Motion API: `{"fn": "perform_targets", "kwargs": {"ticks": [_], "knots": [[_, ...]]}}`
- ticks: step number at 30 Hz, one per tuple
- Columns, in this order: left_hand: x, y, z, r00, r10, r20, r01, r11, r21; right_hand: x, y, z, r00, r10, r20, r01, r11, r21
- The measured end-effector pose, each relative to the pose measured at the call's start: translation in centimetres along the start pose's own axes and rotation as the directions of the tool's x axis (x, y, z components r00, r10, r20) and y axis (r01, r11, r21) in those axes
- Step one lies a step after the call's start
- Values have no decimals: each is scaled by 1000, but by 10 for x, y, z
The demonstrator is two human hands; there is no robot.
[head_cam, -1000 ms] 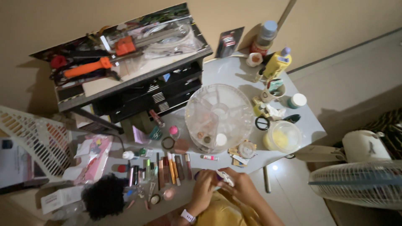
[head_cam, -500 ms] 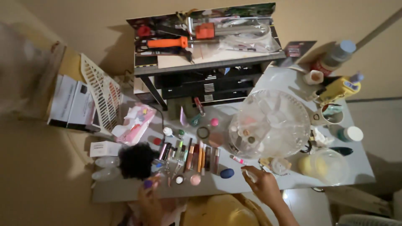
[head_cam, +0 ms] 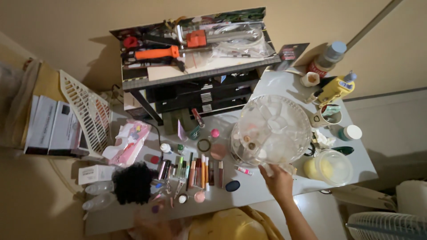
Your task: The person removes various cosmetic items from a clear rotating organizer on a cluttered table, wipes each item with a tissue, and places them on the table. The person continues handling and wiping multiple small cosmetic containers and compacts throughout the clip.
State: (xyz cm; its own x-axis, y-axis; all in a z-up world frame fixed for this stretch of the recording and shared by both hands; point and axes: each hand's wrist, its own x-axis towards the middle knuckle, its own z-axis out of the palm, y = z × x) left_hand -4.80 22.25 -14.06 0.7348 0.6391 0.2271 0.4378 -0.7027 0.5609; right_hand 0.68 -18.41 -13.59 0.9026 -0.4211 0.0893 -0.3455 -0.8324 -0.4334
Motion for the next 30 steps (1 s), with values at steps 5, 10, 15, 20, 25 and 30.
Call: {"fn": "perform_targets", "kwargs": {"ticks": [5,10,15,20,25,30], "knots": [[-1,25,37,977,198,-80,-195,677,-710,-8,13,4,996,-84,-37,84,996,-8],[-18,130,29,817,575,28,-457,678,-575,-13,16,-11,989,141,-42,-130,973,192],[-43,185,58,310,885,346,-741,453,-495,-10,42,25,880,450,149,-472,799,374],[-60,193,90,82,816,572,-879,330,-345,24,59,80,989,135,52,-143,861,488],[-56,206,80,74,704,706,-818,448,-361,30,65,87,979,204,-25,-166,859,485],[-58,198,91,134,800,585,-823,418,-383,7,48,57,937,317,-145,-153,748,646]]}}
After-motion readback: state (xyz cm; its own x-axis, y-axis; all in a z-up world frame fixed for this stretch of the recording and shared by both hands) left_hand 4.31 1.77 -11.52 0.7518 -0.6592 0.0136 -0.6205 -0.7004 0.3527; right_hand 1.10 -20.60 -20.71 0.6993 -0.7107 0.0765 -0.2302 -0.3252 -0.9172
